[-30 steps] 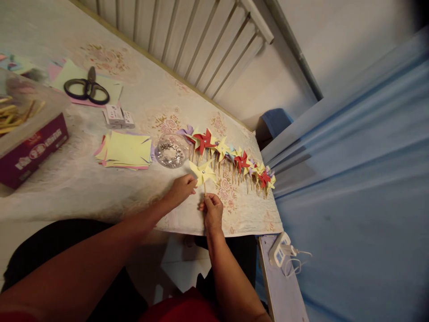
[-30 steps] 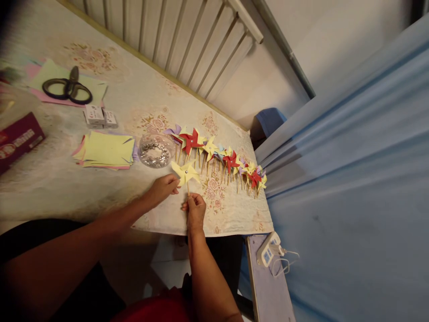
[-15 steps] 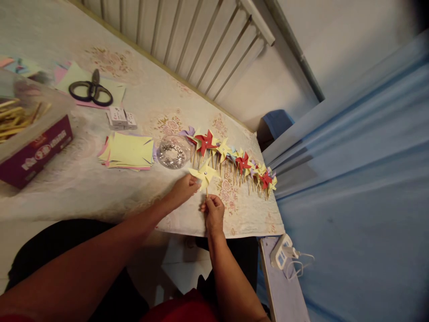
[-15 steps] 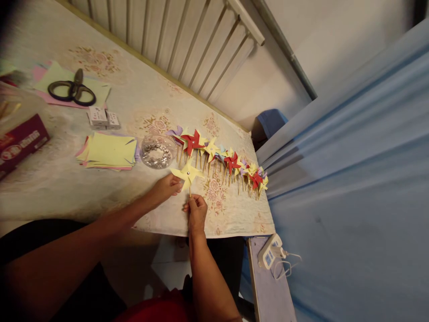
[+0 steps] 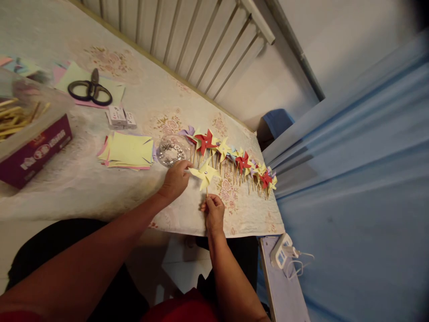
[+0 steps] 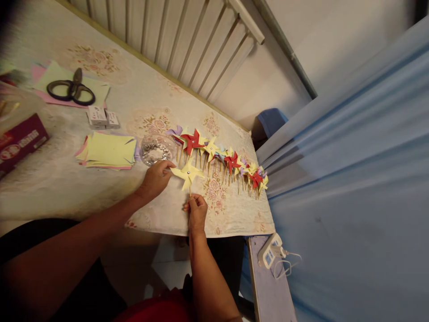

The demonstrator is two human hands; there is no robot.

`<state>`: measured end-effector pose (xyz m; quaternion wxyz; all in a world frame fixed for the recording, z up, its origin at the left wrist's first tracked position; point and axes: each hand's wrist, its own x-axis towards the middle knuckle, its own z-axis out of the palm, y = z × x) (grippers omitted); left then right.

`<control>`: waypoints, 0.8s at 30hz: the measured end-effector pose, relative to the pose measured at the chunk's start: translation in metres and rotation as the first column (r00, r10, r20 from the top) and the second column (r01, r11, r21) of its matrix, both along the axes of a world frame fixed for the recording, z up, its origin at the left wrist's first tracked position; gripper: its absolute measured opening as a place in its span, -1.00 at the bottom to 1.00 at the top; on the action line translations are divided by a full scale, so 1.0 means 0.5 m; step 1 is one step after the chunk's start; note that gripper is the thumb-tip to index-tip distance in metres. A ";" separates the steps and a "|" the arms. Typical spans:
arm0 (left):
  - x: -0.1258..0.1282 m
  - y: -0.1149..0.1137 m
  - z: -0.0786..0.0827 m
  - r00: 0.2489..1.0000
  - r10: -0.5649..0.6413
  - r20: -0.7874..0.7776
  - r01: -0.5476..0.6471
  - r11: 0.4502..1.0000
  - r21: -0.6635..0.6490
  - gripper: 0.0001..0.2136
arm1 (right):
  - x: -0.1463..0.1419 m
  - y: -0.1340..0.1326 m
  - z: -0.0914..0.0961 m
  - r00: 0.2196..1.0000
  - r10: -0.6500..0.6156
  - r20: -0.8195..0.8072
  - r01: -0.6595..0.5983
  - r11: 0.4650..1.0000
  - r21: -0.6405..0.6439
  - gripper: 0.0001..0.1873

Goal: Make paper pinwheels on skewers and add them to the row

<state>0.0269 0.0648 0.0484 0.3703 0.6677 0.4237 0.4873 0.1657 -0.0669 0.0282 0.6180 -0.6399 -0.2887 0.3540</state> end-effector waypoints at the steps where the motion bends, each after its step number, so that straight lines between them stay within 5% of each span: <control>1: -0.001 0.001 0.002 1.000 -0.011 -0.010 0.011 1.000 0.008 -0.79 | 0.001 0.000 -0.001 1.000 -0.001 0.000 0.001 1.000 -0.002 -0.79; 24: 0.027 -0.056 -0.009 0.999 -0.020 0.040 0.026 0.989 -0.149 -0.91 | -0.001 0.001 0.002 1.000 -0.020 -0.006 0.020 1.000 0.001 -0.79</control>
